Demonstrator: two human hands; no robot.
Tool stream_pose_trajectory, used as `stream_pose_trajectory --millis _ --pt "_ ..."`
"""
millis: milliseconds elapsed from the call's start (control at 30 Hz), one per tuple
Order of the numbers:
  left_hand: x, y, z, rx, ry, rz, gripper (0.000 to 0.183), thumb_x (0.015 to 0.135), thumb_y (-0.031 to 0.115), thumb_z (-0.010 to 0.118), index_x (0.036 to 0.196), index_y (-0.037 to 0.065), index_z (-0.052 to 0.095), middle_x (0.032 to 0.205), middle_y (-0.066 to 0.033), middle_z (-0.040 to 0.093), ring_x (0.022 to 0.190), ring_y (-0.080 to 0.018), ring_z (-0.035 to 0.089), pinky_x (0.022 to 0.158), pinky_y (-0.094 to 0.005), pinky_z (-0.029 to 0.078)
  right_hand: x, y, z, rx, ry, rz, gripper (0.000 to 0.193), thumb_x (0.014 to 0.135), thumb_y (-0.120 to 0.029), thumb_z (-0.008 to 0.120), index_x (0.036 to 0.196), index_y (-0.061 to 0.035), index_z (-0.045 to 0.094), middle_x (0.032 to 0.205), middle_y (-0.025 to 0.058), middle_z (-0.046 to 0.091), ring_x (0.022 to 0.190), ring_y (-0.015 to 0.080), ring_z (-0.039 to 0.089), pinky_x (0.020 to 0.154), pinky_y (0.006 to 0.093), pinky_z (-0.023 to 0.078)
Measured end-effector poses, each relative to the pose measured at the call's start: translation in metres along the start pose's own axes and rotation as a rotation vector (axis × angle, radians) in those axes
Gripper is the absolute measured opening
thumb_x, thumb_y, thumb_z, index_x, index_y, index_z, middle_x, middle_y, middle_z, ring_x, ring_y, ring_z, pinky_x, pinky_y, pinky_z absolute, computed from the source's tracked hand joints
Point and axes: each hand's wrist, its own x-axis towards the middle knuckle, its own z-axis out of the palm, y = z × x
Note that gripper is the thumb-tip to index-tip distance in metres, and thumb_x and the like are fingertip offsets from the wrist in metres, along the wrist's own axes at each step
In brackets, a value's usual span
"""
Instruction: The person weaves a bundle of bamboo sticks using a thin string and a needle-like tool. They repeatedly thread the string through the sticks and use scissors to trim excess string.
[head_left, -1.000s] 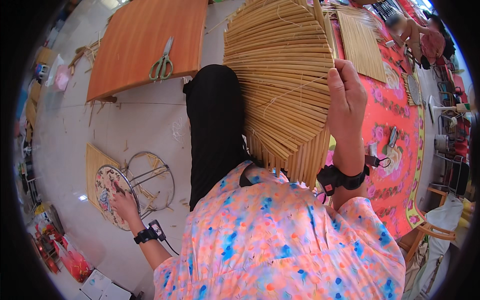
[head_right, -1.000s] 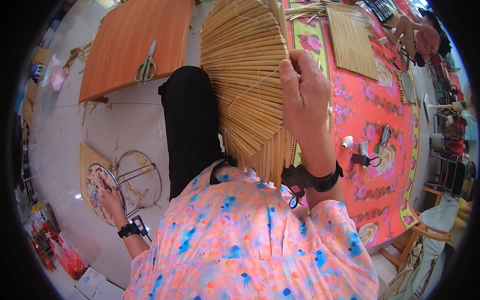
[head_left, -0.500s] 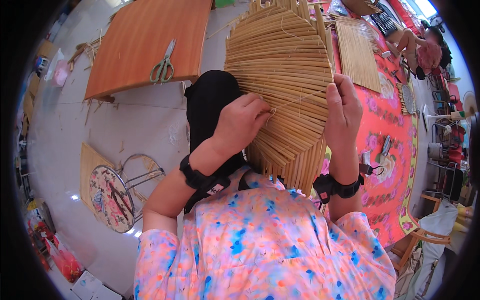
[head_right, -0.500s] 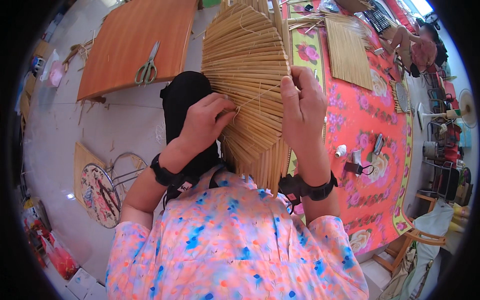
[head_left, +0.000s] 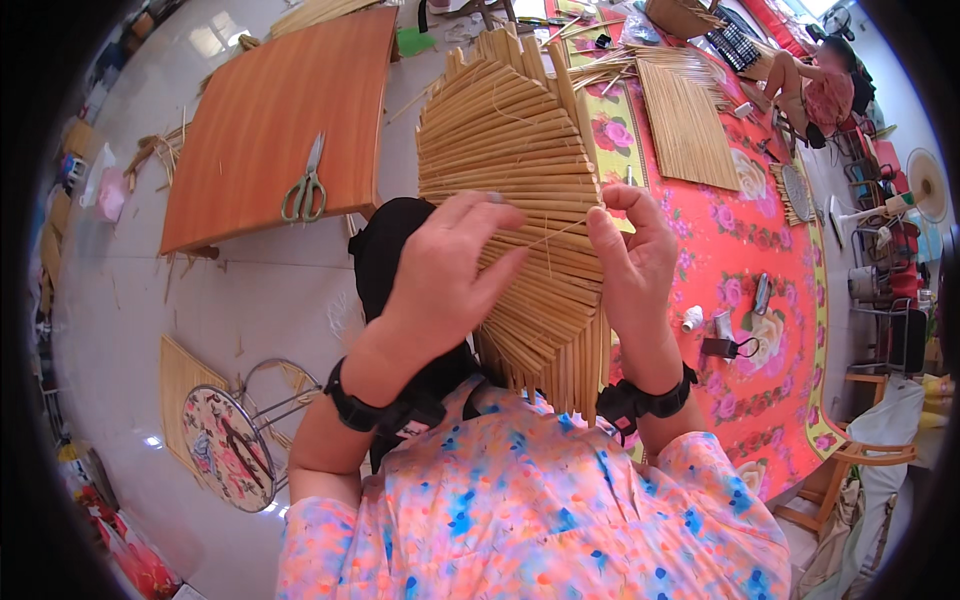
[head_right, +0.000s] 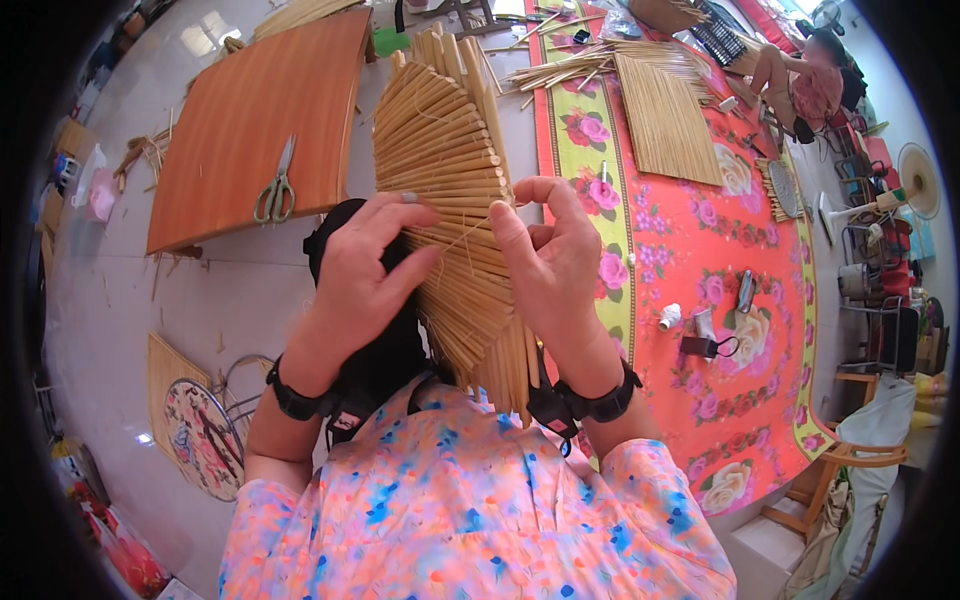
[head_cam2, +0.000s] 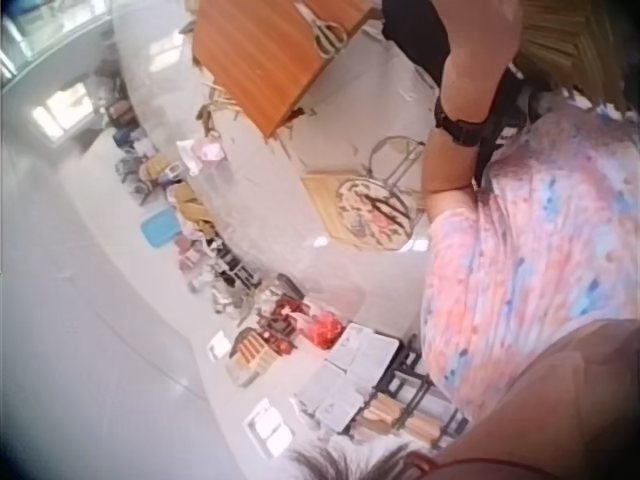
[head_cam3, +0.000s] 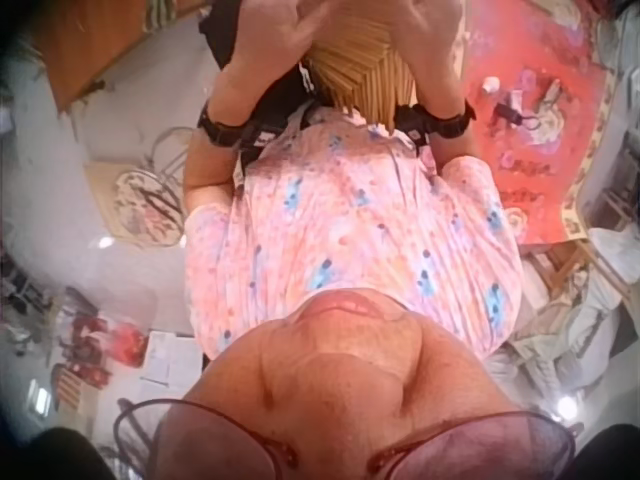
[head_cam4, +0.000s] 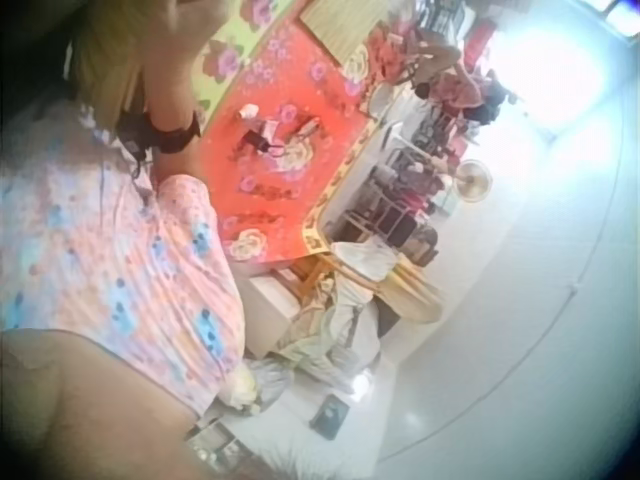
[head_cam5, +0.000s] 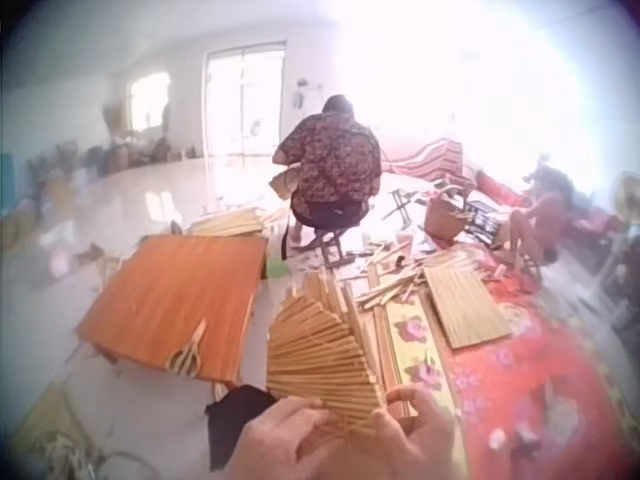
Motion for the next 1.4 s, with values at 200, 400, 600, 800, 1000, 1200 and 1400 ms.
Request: stream_pose_trajectory --millis 200,400,600,800,1000,1200,1400 --pt "0.016 0.013 0.028 0.006 0.028 0.060 0.012 0.082 0.005 0.071 0.091 0.002 0.064 0.090 -0.0123 0.060 0.080 -0.0347 0.062 0.068 -0.0412 0.052 0.001 0.001 0.005 0.076 0.000 0.050 0.024 0.089 -0.008 0.070 0.106 0.0018 0.058 0.093 0.0034 0.060 0.055 0.0017 0.053 0.047 0.0199 0.041" --pt "0.027 0.013 -0.007 -0.422 -0.213 -0.146 0.003 0.089 0.005 0.062 0.091 0.003 0.061 0.099 -0.0129 0.062 0.091 -0.0272 0.062 0.077 -0.0366 0.048 -0.001 -0.014 0.007 -0.061 -0.019 0.056 0.032 0.078 -0.007 0.074 0.105 0.0007 0.058 0.098 0.0063 0.054 0.051 0.0061 0.052 0.045 0.0220 0.043" --pt "0.028 0.009 -0.012 -1.414 -0.180 -0.221 0.012 0.100 0.018 0.056 0.104 0.006 0.055 0.109 -0.0141 0.058 0.100 -0.0221 0.055 0.088 -0.0346 0.045 0.000 -0.016 0.014 -0.231 -0.001 -0.113 0.032 0.077 -0.013 0.075 0.101 -0.0011 0.058 0.095 0.0133 0.057 0.052 0.0211 0.057 0.048 0.0322 0.048" --pt "0.030 0.008 -0.030 -1.071 -0.264 -0.166 0.013 0.100 0.014 0.059 0.102 0.003 0.052 0.091 -0.0068 0.053 0.084 -0.0155 0.050 0.083 -0.0309 0.046 -0.002 -0.019 0.022 -0.425 -0.020 -0.264 0.021 0.081 -0.014 0.073 0.092 -0.0015 0.061 0.070 0.0067 0.057 0.048 0.0143 0.054 0.046 0.0294 0.046" --pt "0.040 0.027 -0.047 -0.661 -0.317 -0.208 0.012 0.098 0.008 0.061 0.097 0.000 0.052 0.091 -0.0038 0.052 0.081 -0.0105 0.046 0.078 -0.0227 0.042 -0.001 -0.032 0.025 -0.541 -0.064 -0.310 0.014 0.084 -0.009 0.068 0.087 -0.0025 0.056 0.067 0.0119 0.055 0.055 0.0302 0.057 0.049 0.0385 0.045" --pt "0.039 0.023 -0.057 -0.643 -0.347 -0.240 0.010 0.098 0.006 0.060 0.097 0.001 0.052 0.094 -0.0045 0.054 0.081 -0.0106 0.049 0.078 -0.0219 0.043 0.000 -0.029 0.027 -0.568 -0.076 -0.299 0.013 0.084 -0.007 0.067 0.087 -0.0024 0.055 0.067 0.0122 0.053 0.054 0.0309 0.056 0.049 0.0395 0.044" --pt "0.037 0.006 -0.049 -0.837 -0.302 -0.264 0.013 0.101 0.015 0.058 0.099 0.003 0.055 0.108 -0.0072 0.058 0.087 -0.0108 0.053 0.080 -0.0232 0.047 0.010 -0.027 0.022 -0.552 -0.087 -0.260 0.019 0.083 -0.014 0.070 0.084 -0.0062 0.053 0.069 0.0105 0.058 0.055 0.0318 0.060 0.048 0.0425 0.047"
